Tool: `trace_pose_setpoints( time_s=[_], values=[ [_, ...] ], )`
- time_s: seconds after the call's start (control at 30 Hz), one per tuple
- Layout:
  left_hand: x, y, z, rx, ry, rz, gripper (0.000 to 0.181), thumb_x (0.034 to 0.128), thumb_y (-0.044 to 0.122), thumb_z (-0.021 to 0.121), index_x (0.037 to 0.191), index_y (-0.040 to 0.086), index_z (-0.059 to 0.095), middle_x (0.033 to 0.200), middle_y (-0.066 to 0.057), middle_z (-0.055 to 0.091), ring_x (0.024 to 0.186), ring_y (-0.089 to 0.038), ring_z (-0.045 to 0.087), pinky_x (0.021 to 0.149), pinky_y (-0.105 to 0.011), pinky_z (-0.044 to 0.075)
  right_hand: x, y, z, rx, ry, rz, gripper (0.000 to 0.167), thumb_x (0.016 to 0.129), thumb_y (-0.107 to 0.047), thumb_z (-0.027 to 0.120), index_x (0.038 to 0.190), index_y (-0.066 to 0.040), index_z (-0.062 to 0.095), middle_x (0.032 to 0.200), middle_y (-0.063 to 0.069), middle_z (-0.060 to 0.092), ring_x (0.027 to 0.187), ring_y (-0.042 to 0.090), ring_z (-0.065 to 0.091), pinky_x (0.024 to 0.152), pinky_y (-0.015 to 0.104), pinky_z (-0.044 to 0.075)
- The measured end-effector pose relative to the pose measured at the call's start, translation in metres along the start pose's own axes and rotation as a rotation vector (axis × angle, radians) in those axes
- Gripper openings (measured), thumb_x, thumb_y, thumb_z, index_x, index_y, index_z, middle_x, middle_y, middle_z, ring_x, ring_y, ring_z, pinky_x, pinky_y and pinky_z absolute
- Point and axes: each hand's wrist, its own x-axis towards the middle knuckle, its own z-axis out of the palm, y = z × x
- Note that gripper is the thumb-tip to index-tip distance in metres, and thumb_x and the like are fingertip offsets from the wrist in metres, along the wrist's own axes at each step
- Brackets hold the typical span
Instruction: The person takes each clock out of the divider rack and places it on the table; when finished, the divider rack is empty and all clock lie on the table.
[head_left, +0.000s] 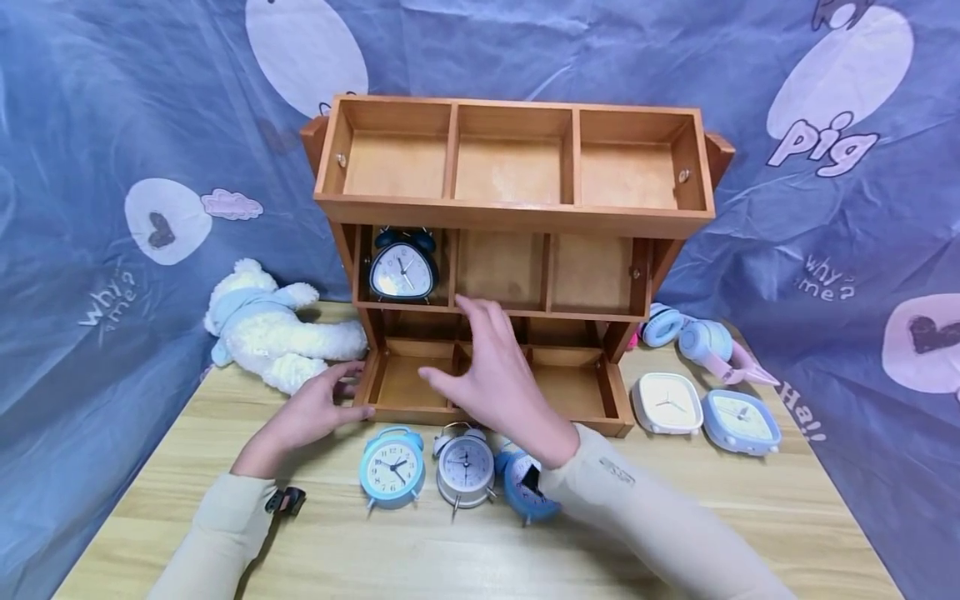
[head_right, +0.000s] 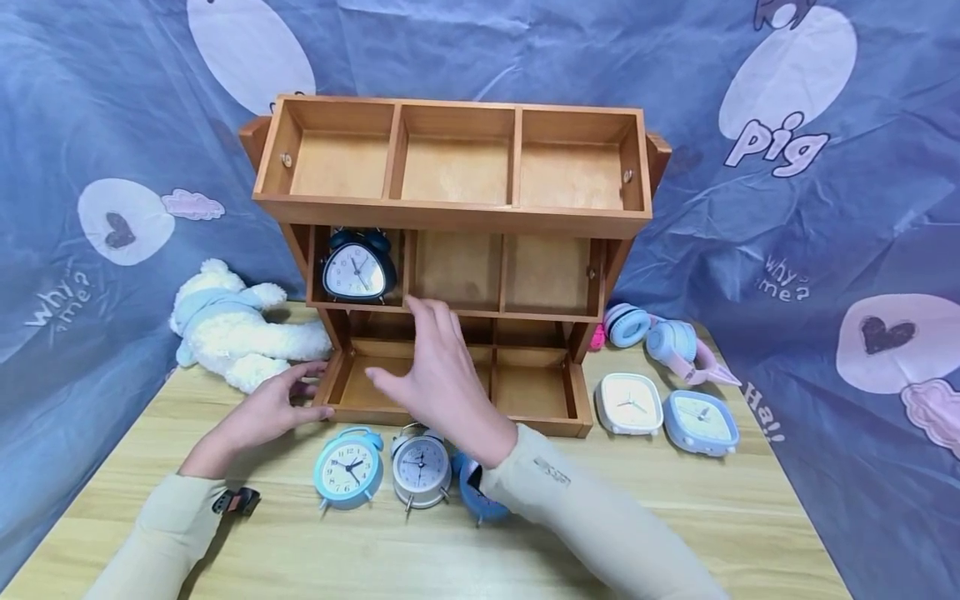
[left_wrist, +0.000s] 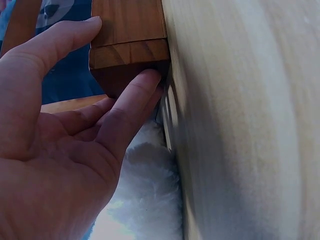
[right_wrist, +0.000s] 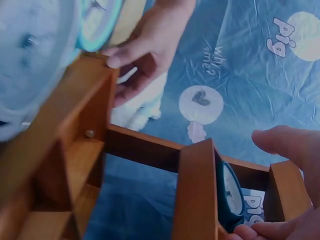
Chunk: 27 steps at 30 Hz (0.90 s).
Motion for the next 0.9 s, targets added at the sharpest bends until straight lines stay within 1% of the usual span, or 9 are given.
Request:
trace_pose_setpoints(
  time_s=[0.13, 0.27, 0.37, 0.47, 0.6, 0.67, 0.7, 0.8, 0.9],
  values=[
    [0.001, 0.000, 0.000, -0.006, 0.000, 0.008, 0.090, 0.0975, 0.027, 0.089, 0.165, -0.009, 0.042, 0.153, -0.033, 0.065, 0.135, -0.049, 0.070, 0.114, -0.063, 0.058, 0.022, -0.008, 0.006, -0.040, 0.082, -0.111, 0.101, 0.087, -0.034, 0.099, 0.166, -0.003, 0.044, 0.159, 0.016, 0.053, 0.145, 0.033, 0.052, 0.122, 0.050, 0.055],
    [0.000, 0.001, 0.000, -0.006, -0.004, 0.007, 0.090, 0.0978, 0.027, 0.089, 0.165, -0.008, 0.042, 0.152, -0.033, 0.066, 0.135, -0.048, 0.070, 0.114, -0.061, 0.059, 0.043, -0.014, 0.014, -0.116, 0.175, -0.230, 0.098, 0.087, -0.033, 0.099, 0.162, 0.003, 0.047, 0.155, 0.022, 0.054, 0.140, 0.037, 0.054, 0.121, 0.048, 0.054],
    [0.000, 0.001, 0.000, -0.012, -0.007, 0.007, 0.090, 0.0982, 0.027, 0.088, 0.165, -0.009, 0.041, 0.153, -0.033, 0.065, 0.135, -0.048, 0.070, 0.113, -0.060, 0.060, 0.058, -0.019, 0.021, -0.168, 0.251, -0.281, 0.094, 0.088, -0.036, 0.098, 0.158, 0.005, 0.051, 0.151, 0.024, 0.057, 0.137, 0.039, 0.056, 0.121, 0.048, 0.053],
    [0.000, 0.000, 0.000, -0.018, -0.013, 0.018, 0.090, 0.0988, 0.027, 0.088, 0.165, -0.010, 0.041, 0.154, -0.034, 0.063, 0.134, -0.048, 0.070, 0.111, -0.060, 0.061, 0.072, -0.023, 0.029, -0.208, 0.322, -0.292, 0.092, 0.087, -0.039, 0.098, 0.155, 0.005, 0.054, 0.148, 0.024, 0.059, 0.135, 0.040, 0.058, 0.119, 0.048, 0.052],
    [-0.001, -0.001, -0.002, -0.019, -0.008, 0.026, 0.089, 0.0983, 0.028, 0.088, 0.165, -0.009, 0.042, 0.156, -0.034, 0.062, 0.134, -0.048, 0.070, 0.109, -0.059, 0.062, 0.085, -0.025, 0.042, -0.266, 0.397, -0.278, 0.092, 0.083, -0.042, 0.099, 0.151, 0.004, 0.059, 0.144, 0.023, 0.062, 0.128, 0.040, 0.062, 0.112, 0.047, 0.057],
    [-0.001, -0.001, -0.002, -0.009, -0.004, 0.031, 0.089, 0.0978, 0.028, 0.088, 0.165, -0.009, 0.043, 0.156, -0.033, 0.062, 0.133, -0.048, 0.070, 0.106, -0.057, 0.063, 0.089, -0.025, 0.048, -0.293, 0.430, -0.269, 0.092, 0.082, -0.044, 0.100, 0.150, 0.004, 0.060, 0.142, 0.023, 0.063, 0.126, 0.039, 0.064, 0.109, 0.047, 0.058],
    [-0.001, -0.002, -0.002, -0.002, 0.003, 0.036, 0.089, 0.0973, 0.029, 0.089, 0.164, -0.009, 0.044, 0.156, -0.033, 0.063, 0.132, -0.048, 0.071, 0.104, -0.055, 0.065, 0.091, -0.025, 0.051, -0.306, 0.446, -0.265, 0.092, 0.082, -0.045, 0.101, 0.149, 0.003, 0.061, 0.141, 0.022, 0.064, 0.126, 0.039, 0.064, 0.108, 0.046, 0.059],
    [-0.001, -0.003, -0.002, 0.012, -0.003, 0.049, 0.089, 0.0982, 0.030, 0.088, 0.164, -0.009, 0.043, 0.157, -0.033, 0.061, 0.132, -0.048, 0.071, 0.099, -0.049, 0.066, 0.093, -0.025, 0.058, -0.340, 0.485, -0.253, 0.092, 0.080, -0.047, 0.101, 0.148, 0.002, 0.062, 0.140, 0.021, 0.064, 0.125, 0.038, 0.065, 0.107, 0.046, 0.060],
    [-0.001, -0.003, -0.001, 0.007, -0.003, 0.035, 0.089, 0.0981, 0.032, 0.088, 0.165, -0.007, 0.044, 0.159, -0.032, 0.060, 0.134, -0.049, 0.070, 0.099, -0.047, 0.066, 0.095, -0.025, 0.064, -0.365, 0.508, -0.245, 0.095, 0.079, -0.050, 0.102, 0.148, 0.001, 0.062, 0.141, 0.022, 0.063, 0.124, 0.038, 0.065, 0.106, 0.046, 0.060]
  ],
)
